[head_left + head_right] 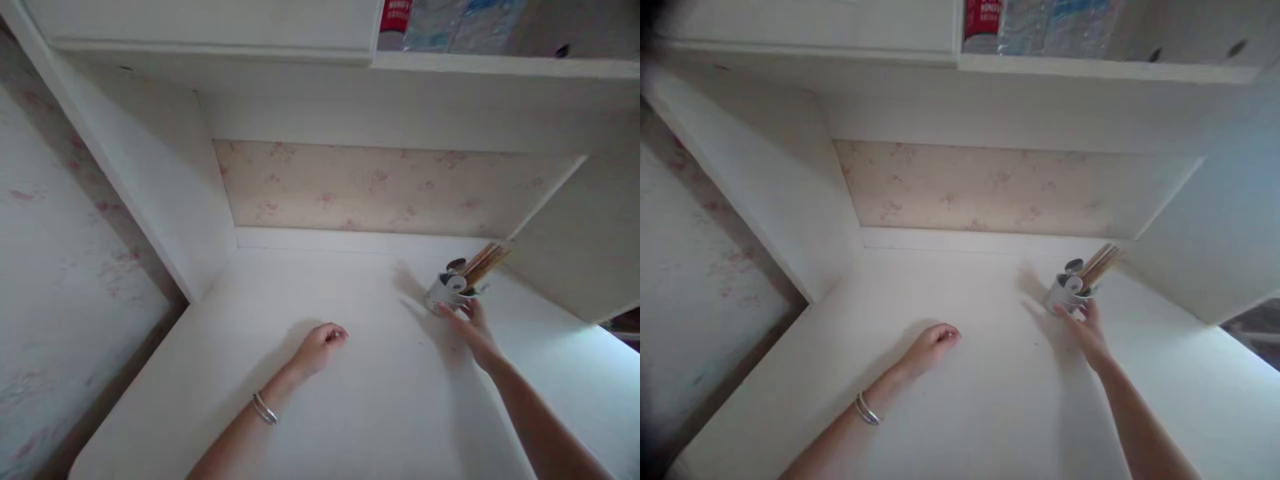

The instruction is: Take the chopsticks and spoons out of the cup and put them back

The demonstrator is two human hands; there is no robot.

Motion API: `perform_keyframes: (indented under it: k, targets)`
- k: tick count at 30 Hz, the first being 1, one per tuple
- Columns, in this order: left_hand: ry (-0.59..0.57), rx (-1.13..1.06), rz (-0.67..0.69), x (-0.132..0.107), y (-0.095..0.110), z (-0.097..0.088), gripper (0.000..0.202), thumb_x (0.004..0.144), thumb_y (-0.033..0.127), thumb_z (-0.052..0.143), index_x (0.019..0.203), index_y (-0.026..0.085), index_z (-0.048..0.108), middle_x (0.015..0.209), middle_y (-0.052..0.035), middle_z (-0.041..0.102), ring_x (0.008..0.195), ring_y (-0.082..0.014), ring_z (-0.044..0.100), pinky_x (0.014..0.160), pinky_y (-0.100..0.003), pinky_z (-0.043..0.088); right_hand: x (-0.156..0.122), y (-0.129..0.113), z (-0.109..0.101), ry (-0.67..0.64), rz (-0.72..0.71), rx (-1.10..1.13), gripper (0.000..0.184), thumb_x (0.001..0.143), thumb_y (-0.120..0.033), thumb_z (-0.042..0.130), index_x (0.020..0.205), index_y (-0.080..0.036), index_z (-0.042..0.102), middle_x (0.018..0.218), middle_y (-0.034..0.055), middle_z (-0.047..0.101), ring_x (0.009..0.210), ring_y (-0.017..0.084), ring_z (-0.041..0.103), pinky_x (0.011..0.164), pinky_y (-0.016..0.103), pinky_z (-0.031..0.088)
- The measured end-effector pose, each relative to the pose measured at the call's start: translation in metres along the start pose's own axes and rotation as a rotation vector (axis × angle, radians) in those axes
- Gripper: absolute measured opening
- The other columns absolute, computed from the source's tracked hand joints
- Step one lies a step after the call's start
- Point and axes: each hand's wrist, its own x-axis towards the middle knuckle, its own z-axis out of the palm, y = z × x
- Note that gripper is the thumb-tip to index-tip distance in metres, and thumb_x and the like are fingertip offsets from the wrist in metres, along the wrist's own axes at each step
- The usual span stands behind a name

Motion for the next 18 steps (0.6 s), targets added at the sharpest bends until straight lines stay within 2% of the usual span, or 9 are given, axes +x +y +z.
perform_keyframes:
  k: [5,9,11,14,16,18]
  targets:
    - [0.006,-0.009,0.002,0.003,0.000,0.001,0.028,0.082,0.037,0.058,0.094,0.014,0.068,0.069,0.0026,0.053,0.065,-0.0113,0.044,0.062,-0.024,0.033,0.002,-0.007,-0.003,0.063,0.086,0.012,0.102,0.058,-0.061,0.078,0.143,-0.029,0.031,0.148,0.0095,0.038,0.132,0.030,0.040,0.096,0.037,0.047]
    - [0.011,-0.033,0.004,0.002,0.000,0.000,0.029,0.083,0.039,0.058,0.094,0.015,0.068,0.070,0.0024,0.053,0.066,-0.0116,0.044,0.062,-0.024,0.033,-0.007,-0.015,-0.008,0.150,0.131,0.006,0.110,0.056,-0.061,0.080,0.145,-0.026,0.027,0.149,0.0119,0.037,0.133,0.031,0.039,0.101,0.041,0.044]
    - [0.016,-0.035,0.006,0.002,0.000,0.001,0.028,0.083,0.039,0.058,0.093,0.015,0.068,0.070,0.0025,0.053,0.067,-0.0116,0.045,0.063,-0.024,0.033,-0.024,-0.018,-0.010,0.246,0.146,0.011,0.102,0.059,-0.062,0.078,0.143,-0.026,0.032,0.146,0.0113,0.041,0.130,0.031,0.043,0.101,0.044,0.043]
    - [0.018,-0.023,0.002,0.002,0.001,0.002,0.028,0.083,0.039,0.058,0.093,0.015,0.068,0.069,0.0028,0.052,0.066,-0.0114,0.044,0.062,-0.024,0.032,-0.071,-0.032,-0.003,0.383,0.221,0.110,0.073,0.067,-0.063,0.072,0.125,-0.023,0.052,0.126,0.0089,0.057,0.113,0.029,0.055,0.095,0.045,0.045]
    - [0.017,-0.013,0.001,0.003,0.001,0.002,0.028,0.083,0.039,0.058,0.093,0.015,0.068,0.067,0.0032,0.051,0.064,-0.0112,0.043,0.060,-0.024,0.031,-0.112,-0.055,0.010,0.331,0.253,0.290,0.051,0.071,-0.059,0.070,0.104,-0.021,0.061,0.105,0.0059,0.063,0.094,0.023,0.060,0.089,0.041,0.048]
    - [0.013,-0.011,0.002,0.004,0.000,0.002,0.028,0.082,0.039,0.058,0.092,0.015,0.068,0.066,0.0034,0.049,0.062,-0.0109,0.041,0.058,-0.024,0.029,-0.154,-0.087,0.026,0.143,0.245,0.441,0.037,0.073,-0.053,0.071,0.088,-0.019,0.065,0.091,0.0041,0.065,0.081,0.020,0.060,0.083,0.037,0.049]
